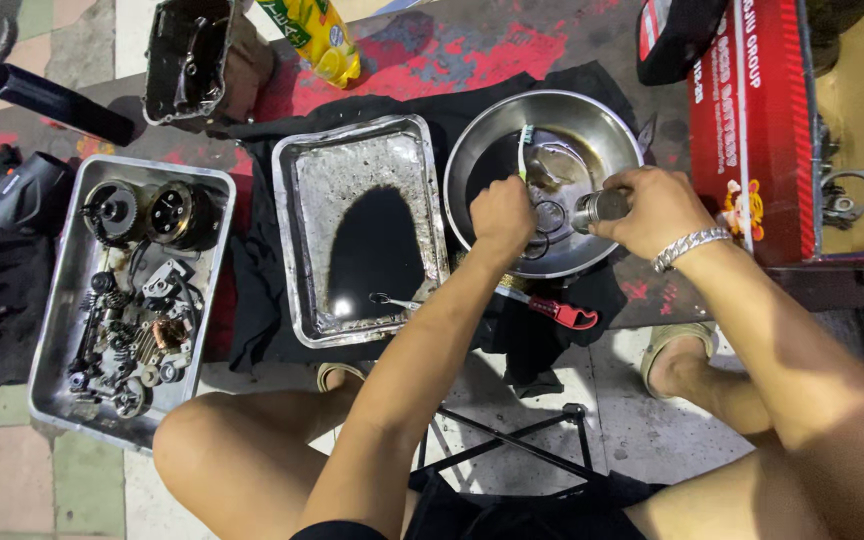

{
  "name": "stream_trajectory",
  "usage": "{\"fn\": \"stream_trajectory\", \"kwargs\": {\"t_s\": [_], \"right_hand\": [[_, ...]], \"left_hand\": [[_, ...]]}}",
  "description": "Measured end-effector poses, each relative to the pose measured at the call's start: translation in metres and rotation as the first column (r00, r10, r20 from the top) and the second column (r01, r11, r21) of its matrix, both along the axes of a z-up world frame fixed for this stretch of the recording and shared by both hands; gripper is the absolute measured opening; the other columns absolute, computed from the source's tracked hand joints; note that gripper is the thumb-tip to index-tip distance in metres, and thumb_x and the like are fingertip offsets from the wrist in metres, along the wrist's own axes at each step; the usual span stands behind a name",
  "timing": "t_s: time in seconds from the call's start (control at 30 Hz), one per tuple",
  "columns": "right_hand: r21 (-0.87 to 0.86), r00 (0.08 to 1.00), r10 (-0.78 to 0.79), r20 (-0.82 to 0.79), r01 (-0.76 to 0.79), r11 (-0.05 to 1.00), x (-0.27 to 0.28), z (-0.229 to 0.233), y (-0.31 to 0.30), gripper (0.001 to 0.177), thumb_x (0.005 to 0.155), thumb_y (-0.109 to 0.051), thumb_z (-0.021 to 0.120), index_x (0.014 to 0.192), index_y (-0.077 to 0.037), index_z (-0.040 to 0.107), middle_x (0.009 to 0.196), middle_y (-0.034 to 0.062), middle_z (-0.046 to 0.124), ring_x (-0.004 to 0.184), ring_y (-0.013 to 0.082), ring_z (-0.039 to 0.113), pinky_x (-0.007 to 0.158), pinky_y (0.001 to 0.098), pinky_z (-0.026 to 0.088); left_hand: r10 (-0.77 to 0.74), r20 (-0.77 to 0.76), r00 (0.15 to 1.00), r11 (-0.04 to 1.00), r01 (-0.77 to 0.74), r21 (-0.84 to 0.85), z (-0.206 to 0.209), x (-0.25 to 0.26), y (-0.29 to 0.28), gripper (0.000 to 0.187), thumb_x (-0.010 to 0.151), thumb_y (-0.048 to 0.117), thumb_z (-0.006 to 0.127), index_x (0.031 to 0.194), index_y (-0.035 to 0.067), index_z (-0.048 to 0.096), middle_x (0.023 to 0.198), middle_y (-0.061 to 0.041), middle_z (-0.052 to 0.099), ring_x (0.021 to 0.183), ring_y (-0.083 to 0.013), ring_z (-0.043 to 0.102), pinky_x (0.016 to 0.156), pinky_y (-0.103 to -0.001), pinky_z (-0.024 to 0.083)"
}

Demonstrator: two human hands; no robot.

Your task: The person cleans small engine parts, including piston rings and a piston, using a toothbrush and solvent. They scrub the parts in a metal bowl and tray, then place them into a tray with other disassembled engine components.

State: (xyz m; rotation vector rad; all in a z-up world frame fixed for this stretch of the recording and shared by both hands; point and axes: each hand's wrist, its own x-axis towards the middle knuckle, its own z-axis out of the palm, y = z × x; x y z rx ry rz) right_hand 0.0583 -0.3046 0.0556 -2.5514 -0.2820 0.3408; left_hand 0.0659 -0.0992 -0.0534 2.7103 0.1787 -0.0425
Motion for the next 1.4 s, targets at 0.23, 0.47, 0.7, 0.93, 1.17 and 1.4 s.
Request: {"fn": "stream_trajectory", "kwargs": {"t_s": [0.23,0.47,0.7,0.93,1.17,1.4], "right_hand": [[0.006,0.999,0.039,0.018,-0.039,0.999,0.008,0.016,0.01,0.061,0.065,-0.026,0.092,0.118,-0.003,0.075,0.094,0.0231,0.075,0.088,0.0344,0.075,0.083,0.0429,0.058],[0.005,0.994,0.086,0.063,-0.086,0.996,0.011,0.018,0.016,0.062,0.065,-0.025,0.094,0.118,0.0,0.074,0.097,0.0242,0.075,0.09,0.0358,0.074,0.084,0.0429,0.057],[0.043,0.998,0.05,0.046,-0.052,0.998,0.006,0.026,0.019,0.063,0.064,-0.025,0.094,0.118,0.001,0.073,0.1,0.023,0.075,0.092,0.0342,0.074,0.084,0.0417,0.057],[0.056,0.995,0.08,0.057,-0.083,0.995,0.005,0.03,0.017,0.061,0.065,-0.025,0.092,0.117,0.001,0.073,0.1,0.0233,0.074,0.093,0.0347,0.074,0.085,0.042,0.057],[0.001,0.997,0.074,-0.011,-0.074,0.997,0.006,0.043,0.025,0.064,0.067,-0.027,0.093,0.121,0.0,0.07,0.097,0.0245,0.075,0.091,0.0355,0.074,0.087,0.0424,0.057],[0.053,0.998,0.058,0.001,-0.058,0.997,0.016,0.039,0.019,0.061,0.066,-0.024,0.092,0.119,-0.001,0.072,0.102,0.0243,0.074,0.093,0.0351,0.073,0.084,0.0428,0.057]], "left_hand": [[0.08,-0.116,0.99,0.996,-0.083,-0.025,0.02,0.001,0.005,0.027,0.078,0.013,0.074,0.101,0.002,0.069,0.101,-0.02,0.073,0.096,-0.0399,0.072,0.086,-0.048,0.058],[0.122,-0.228,0.966,0.985,-0.147,-0.093,0.05,0.009,0.036,0.027,0.07,0.019,0.081,0.093,0.007,0.076,0.101,-0.02,0.073,0.096,-0.0387,0.072,0.085,-0.047,0.058],[0.05,-0.089,0.995,0.997,-0.045,0.055,-0.003,0.003,0.03,0.018,0.077,0.011,0.076,0.095,0.006,0.074,0.1,-0.021,0.074,0.094,-0.041,0.073,0.083,-0.048,0.059],[0.028,-0.045,0.999,0.994,-0.023,0.105,0.037,0.016,0.044,0.035,0.068,0.018,0.085,0.096,0.004,0.071,0.099,-0.02,0.073,0.093,-0.0385,0.072,0.079,-0.047,0.058],[-0.606,-0.174,0.776,0.692,0.622,0.367,0.061,0.084,0.115,0.02,0.075,0.018,0.08,0.094,0.016,0.078,0.101,-0.014,0.074,0.1,-0.0358,0.069,0.086,-0.047,0.056],[-0.789,-0.053,0.612,0.508,0.7,0.502,0.048,0.115,0.117,0.015,0.077,0.018,0.072,0.09,0.015,0.079,0.105,-0.009,0.07,0.115,-0.0306,0.06,0.095,-0.05,0.048]]}}
